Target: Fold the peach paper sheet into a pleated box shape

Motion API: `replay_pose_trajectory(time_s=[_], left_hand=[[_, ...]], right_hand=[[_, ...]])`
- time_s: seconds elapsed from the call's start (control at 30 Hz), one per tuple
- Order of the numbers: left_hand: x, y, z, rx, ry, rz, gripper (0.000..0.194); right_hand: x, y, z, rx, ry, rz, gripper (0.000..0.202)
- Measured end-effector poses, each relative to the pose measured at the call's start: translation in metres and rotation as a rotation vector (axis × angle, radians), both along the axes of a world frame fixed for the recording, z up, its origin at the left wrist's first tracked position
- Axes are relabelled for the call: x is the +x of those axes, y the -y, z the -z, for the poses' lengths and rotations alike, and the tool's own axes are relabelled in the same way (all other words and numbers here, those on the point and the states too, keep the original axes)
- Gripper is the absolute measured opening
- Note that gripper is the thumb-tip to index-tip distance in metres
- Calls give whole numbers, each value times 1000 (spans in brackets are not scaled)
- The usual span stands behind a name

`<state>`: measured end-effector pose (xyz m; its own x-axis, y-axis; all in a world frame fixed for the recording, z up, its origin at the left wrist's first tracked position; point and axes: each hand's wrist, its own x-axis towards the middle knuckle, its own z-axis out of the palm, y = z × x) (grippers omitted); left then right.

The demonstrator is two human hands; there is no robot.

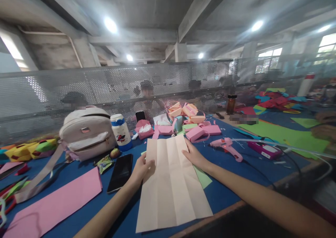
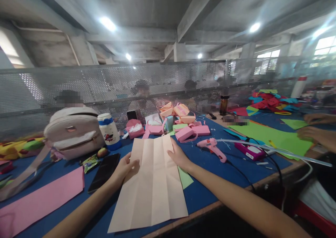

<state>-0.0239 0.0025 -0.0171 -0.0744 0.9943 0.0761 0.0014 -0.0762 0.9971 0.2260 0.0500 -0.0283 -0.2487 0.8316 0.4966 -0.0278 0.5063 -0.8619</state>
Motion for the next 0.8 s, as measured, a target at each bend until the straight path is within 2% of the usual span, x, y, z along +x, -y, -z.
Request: replay_pose_trajectory(time_s=[0.4, 0.47, 0.63, 0.73, 0.8], left_hand=[[-1, -1, 3, -23, -17, -10, 18], [-1, -1, 3, -20, -12, -12, 22], [1, 2, 1, 1, 10, -9, 49], [1, 3, -1, 17, 12, -18, 50], [1, 3, 0, 21, 11, -19, 49]], right_hand=[[1, 8, -3, -28, 0, -2, 72], [0, 8, -3, -42, -10, 2, 72], [0, 8, -9, -94, -59, 0, 75], [10, 21, -24, -142, -107, 13, 74], [25, 41, -40, -159, -159, 31, 66]])
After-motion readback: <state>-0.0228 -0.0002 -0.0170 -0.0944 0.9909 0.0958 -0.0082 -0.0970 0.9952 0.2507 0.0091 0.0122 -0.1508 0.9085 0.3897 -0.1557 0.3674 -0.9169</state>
